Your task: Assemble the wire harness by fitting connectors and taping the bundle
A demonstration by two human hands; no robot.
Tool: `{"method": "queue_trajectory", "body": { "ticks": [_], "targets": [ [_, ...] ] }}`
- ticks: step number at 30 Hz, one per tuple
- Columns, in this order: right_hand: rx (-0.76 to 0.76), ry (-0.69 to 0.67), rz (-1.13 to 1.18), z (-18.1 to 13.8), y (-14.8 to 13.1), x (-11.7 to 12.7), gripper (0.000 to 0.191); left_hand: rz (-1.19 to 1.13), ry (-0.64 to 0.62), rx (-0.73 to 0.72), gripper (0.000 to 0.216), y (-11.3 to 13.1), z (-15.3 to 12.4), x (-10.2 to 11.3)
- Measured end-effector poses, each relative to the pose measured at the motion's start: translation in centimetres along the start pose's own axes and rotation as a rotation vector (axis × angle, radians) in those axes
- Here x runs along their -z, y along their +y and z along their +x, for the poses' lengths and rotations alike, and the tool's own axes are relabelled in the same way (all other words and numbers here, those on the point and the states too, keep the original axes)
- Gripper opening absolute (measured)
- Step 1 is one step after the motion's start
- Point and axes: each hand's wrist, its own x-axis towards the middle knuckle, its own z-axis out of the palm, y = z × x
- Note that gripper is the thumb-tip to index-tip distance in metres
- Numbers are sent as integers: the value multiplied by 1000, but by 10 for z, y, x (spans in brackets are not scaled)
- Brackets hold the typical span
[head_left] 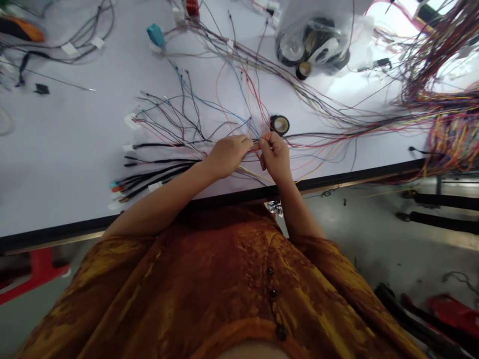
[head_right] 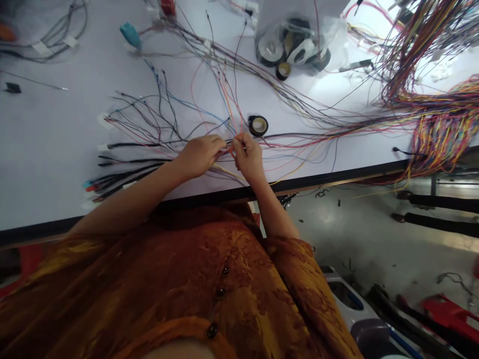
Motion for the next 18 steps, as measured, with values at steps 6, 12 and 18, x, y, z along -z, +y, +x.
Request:
{"method": "queue_trajectory", "body": {
  "ticks": [6,12,18],
  "targets": [
    [-10,17,-33,4,21,-7,28,-432,167,87,7,-6,8,-2],
    [-19,115,-135,1,47,-18,28,-1342,632,531,26,-36,54,57],
    [-41,110,-246,2,45,-19,21,-1200,608,662,28,-87,78,165]
  ]
}}
